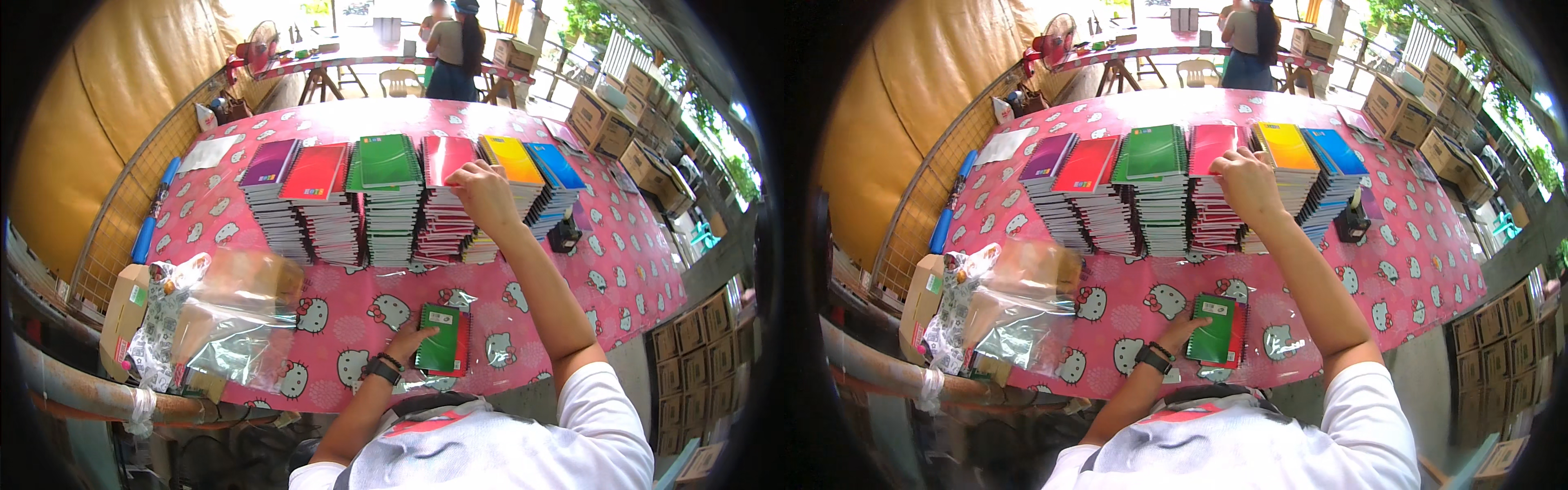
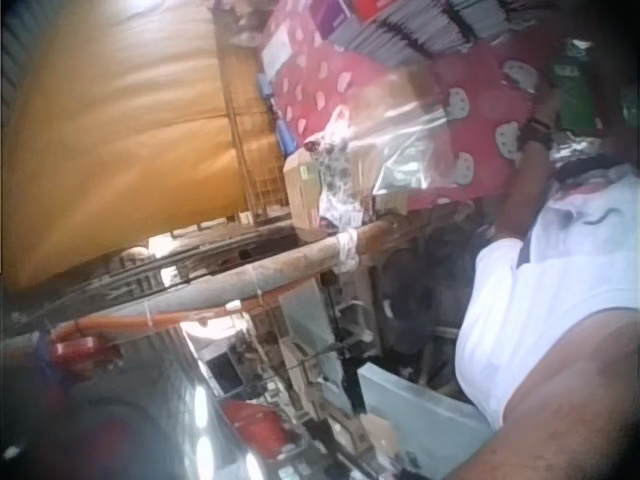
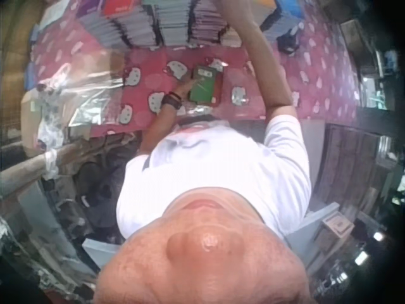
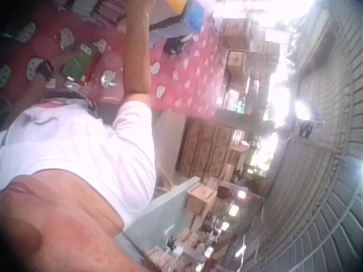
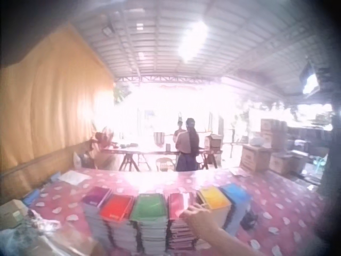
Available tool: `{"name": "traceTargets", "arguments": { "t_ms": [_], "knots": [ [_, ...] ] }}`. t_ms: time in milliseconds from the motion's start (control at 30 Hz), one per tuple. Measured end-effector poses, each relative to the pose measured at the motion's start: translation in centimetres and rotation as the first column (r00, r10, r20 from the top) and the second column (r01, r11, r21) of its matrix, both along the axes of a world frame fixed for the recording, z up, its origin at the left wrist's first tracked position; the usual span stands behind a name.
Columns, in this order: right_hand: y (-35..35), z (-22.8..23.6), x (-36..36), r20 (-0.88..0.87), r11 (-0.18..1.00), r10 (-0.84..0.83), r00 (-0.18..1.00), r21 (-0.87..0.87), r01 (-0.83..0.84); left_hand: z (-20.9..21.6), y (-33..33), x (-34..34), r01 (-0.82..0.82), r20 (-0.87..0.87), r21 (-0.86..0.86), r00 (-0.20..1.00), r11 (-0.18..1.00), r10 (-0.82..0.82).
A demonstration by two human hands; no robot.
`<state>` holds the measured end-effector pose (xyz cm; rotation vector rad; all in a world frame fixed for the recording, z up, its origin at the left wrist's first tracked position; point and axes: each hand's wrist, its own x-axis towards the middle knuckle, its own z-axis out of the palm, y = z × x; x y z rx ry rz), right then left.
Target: The person stacks spiral-bound notebooks on a table, then places them into clear plastic bags and seals them with a tape dispenser. The person repeats this process for several notebooks of different colors.
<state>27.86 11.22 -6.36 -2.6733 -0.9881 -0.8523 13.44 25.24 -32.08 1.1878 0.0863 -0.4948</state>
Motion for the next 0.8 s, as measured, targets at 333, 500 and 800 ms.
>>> {"name": "traceTargets", "arguments": {
  "t_ms": [333,500,800],
  "knots": [
    [-6.6,-1.8,-9.3,-0.560,0.558,0.516,0.648,0.794,0.241,0.8,0.4,-0.1,0.016,-0.118,0.053,0.993,0.998,-0.010],
    [-7.4,-10.8,-13.7,-0.660,0.344,0.439,0.610,0.750,0.564,-0.5,0.8,-0.1,-0.099,-0.182,-0.220,0.982,0.971,0.059],
    [-7.3,-14.9,-16.4,-0.760,0.991,-0.042,0.649,0.050,0.123,2.3,-0.1,-0.9,0.021,0.052,0.028,0.998,0.999,-0.022]
  ]
}}
